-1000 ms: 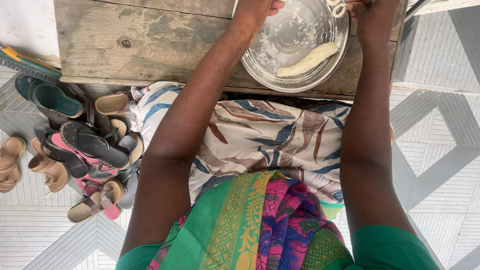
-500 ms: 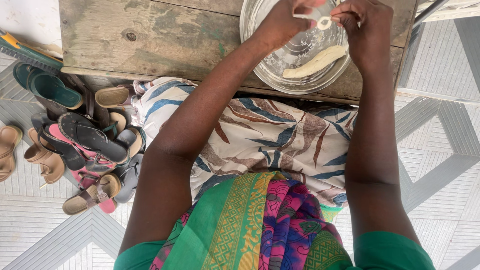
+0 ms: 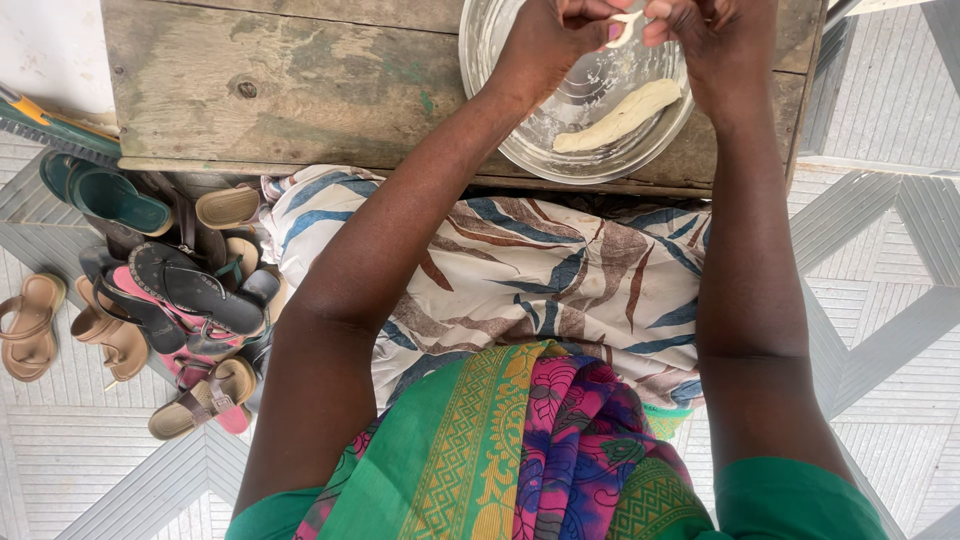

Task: The person shapes small pieces of white dough into decorative ring or lamp shapes by hand and places them on the rim of a metal plate.

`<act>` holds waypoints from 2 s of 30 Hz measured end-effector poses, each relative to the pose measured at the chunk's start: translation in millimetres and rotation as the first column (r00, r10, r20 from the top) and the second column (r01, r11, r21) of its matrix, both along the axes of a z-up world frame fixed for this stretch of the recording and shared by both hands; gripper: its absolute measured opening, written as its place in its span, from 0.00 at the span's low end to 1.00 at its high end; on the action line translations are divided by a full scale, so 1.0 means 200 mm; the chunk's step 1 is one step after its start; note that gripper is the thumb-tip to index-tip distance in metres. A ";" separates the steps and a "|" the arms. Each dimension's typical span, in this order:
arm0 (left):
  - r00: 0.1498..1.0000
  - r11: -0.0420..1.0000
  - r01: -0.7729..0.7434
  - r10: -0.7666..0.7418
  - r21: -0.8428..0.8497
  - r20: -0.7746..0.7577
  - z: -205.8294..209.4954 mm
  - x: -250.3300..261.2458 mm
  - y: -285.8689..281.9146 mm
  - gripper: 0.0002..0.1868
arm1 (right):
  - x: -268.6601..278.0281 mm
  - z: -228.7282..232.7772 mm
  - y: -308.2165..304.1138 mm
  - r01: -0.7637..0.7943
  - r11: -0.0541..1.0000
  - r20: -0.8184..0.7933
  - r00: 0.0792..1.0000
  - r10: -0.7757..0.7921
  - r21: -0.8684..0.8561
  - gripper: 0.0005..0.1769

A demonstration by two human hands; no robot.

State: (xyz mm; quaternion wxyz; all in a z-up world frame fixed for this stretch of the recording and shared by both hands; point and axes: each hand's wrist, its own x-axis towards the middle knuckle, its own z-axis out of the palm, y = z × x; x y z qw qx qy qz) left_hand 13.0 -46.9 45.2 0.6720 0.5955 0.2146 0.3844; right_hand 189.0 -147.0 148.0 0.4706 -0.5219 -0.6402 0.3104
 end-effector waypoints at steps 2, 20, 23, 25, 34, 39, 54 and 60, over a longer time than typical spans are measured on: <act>0.999 0.997 -0.045 0.046 0.068 -0.020 0.00 -0.01 0.00 0.09 | 0.02 -0.05 0.02 0.024 0.999 -0.055 0.998 -0.027 -0.047 0.05; 0.971 0.959 -0.215 0.230 0.185 -0.063 0.00 0.01 -0.04 0.08 | 0.01 -0.12 0.03 0.056 0.996 -0.174 0.982 -0.068 -0.069 0.04; 0.964 0.955 -0.210 0.239 0.210 -0.120 0.00 0.00 -0.05 0.08 | 0.02 -0.13 0.03 0.054 0.998 -0.136 0.989 -0.059 -0.043 0.03; 0.959 0.952 -0.202 0.240 0.228 -0.153 0.01 -0.01 -0.05 0.08 | 0.03 -0.13 0.03 0.026 0.999 -0.140 0.990 -0.030 -0.031 0.04; 0.970 0.960 -0.164 0.199 0.228 -0.140 -0.01 0.01 -0.04 0.06 | 0.02 -0.13 0.03 0.050 0.998 -0.117 0.992 -0.053 -0.026 0.04; 0.981 0.982 -0.105 0.129 0.158 -0.146 -0.07 0.03 -0.02 0.08 | 0.03 -0.12 0.02 0.045 0.998 -0.111 0.993 -0.050 -0.039 0.03; 0.949 0.968 -0.164 0.207 0.191 -0.237 -0.16 0.03 0.00 0.13 | 0.57 -0.40 0.10 0.637 0.742 0.288 0.765 -0.576 -0.209 0.08; 0.951 0.969 -0.175 0.212 0.174 -0.224 -0.14 0.01 0.02 0.13 | 0.59 -0.41 0.09 0.529 0.823 0.207 0.846 -0.491 -0.209 0.05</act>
